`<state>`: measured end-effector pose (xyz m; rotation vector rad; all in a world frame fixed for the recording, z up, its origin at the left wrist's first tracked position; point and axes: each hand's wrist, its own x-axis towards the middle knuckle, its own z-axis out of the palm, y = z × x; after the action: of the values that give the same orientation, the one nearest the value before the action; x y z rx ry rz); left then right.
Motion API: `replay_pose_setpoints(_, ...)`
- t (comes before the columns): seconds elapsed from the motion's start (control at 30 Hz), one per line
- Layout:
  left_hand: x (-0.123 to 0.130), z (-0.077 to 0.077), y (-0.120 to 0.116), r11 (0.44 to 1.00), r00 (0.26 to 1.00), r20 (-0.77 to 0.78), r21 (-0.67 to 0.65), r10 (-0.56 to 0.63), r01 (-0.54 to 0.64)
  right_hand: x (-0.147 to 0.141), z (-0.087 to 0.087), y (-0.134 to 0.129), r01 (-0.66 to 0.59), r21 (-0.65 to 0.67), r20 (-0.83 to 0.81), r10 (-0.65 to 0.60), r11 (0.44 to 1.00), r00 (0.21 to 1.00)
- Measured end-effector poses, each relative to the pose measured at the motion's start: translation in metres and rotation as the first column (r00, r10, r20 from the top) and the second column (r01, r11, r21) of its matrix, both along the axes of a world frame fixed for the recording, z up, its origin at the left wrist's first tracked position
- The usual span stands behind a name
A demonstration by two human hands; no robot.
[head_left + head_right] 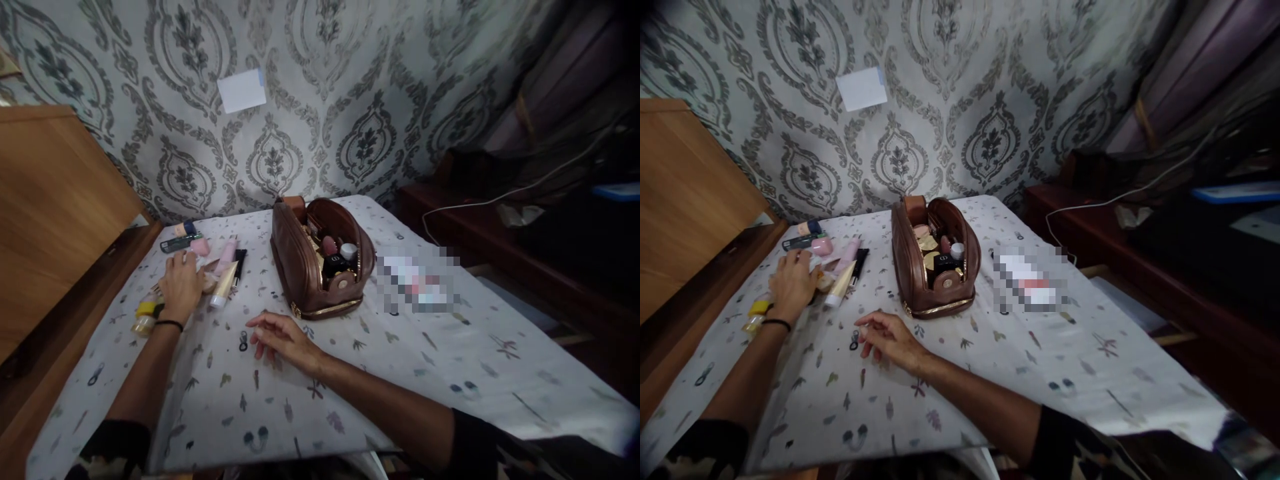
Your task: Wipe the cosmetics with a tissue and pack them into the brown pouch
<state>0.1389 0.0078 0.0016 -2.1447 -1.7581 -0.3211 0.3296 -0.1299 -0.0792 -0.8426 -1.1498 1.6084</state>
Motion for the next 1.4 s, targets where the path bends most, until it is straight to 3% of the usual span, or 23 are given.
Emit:
replay_pose_setpoints(0.07,0.005,-0.004,-0.014,0.997,0.997,0.012,0.011,-0.076,0.076,0.000,0.000,0.000,-0.004,-0.008,-0.006,0.004,1.000,1.000)
replay_pose_setpoints(0.17,0.017,-0.017,-0.035,0.978,0.983,0.024,-0.095,-0.184,0.186,-0.001,-0.001,0.000,0.000,-0.014,-0.024,0.000,1.000,1.000)
replay_pose_setpoints(0.33,0.028,-0.032,-0.044,0.964,0.981,-0.052,-0.199,-0.189,0.175,-0.002,-0.003,0.002,-0.002,-0.008,-0.049,0.002,1.000,0.999)
replay_pose_setpoints(0.4,0.025,-0.034,-0.041,0.963,0.982,0.028,-0.193,-0.185,0.187,-0.002,-0.005,0.002,-0.004,-0.004,-0.054,0.003,1.000,0.999)
replay_pose_setpoints(0.47,0.021,-0.036,-0.039,0.953,0.951,0.234,-0.173,-0.204,0.247,-0.002,-0.006,0.002,0.004,0.008,-0.062,-0.004,1.000,0.998)
replay_pose_setpoints(0.5,0.020,-0.038,-0.040,0.941,0.897,0.384,-0.162,-0.217,0.298,-0.003,-0.007,0.002,0.018,0.016,-0.071,-0.017,1.000,0.997)
replay_pose_setpoints(0.57,0.021,-0.040,-0.047,0.898,0.690,0.693,-0.143,-0.209,0.416,-0.003,-0.008,0.002,0.059,0.032,-0.097,-0.056,0.998,0.994)
replay_pose_setpoints(0.63,0.025,-0.042,-0.058,0.854,0.456,0.876,-0.111,-0.158,0.508,-0.003,-0.009,0.002,0.103,0.033,-0.129,-0.098,0.994,0.987)
replay_pose_setpoints(0.67,0.029,-0.042,-0.064,0.840,0.379,0.915,-0.096,-0.136,0.534,-0.004,-0.009,0.002,0.121,0.023,-0.145,-0.117,0.992,0.983)
replay_pose_setpoints(0.8,0.042,-0.044,-0.084,0.794,0.263,0.963,-0.110,-0.065,0.599,-0.004,-0.008,0.004,0.131,-0.013,-0.202,-0.131,0.991,0.970)
replay_pose_setpoints(0.9,0.045,-0.050,-0.091,0.788,0.275,0.955,-0.081,-0.114,0.611,-0.003,-0.009,0.007,0.151,-0.005,-0.194,-0.149,0.989,0.970)
replay_pose_setpoints(1.03,0.045,-0.060,-0.094,0.783,0.420,0.809,0.078,-0.411,0.617,0.000,-0.011,0.009,0.198,0.062,-0.040,-0.196,0.978,0.980)
replay_pose_setpoints(1.1,0.045,-0.061,-0.094,0.785,0.501,0.719,0.099,-0.482,0.612,0.001,-0.011,0.007,0.234,0.149,0.085,-0.248,0.961,0.965)
replay_pose_setpoints(1.23,0.046,-0.056,-0.090,0.841,0.595,0.654,0.122,-0.467,0.527,0.002,-0.007,0.001,0.213,0.344,0.281,-0.317,0.915,0.906)
replay_pose_setpoints(1.4,0.040,-0.045,-0.080,0.904,0.589,0.724,0.113,-0.359,0.412,-0.001,-0.004,-0.006,0.090,0.469,0.402,-0.302,0.879,0.864)
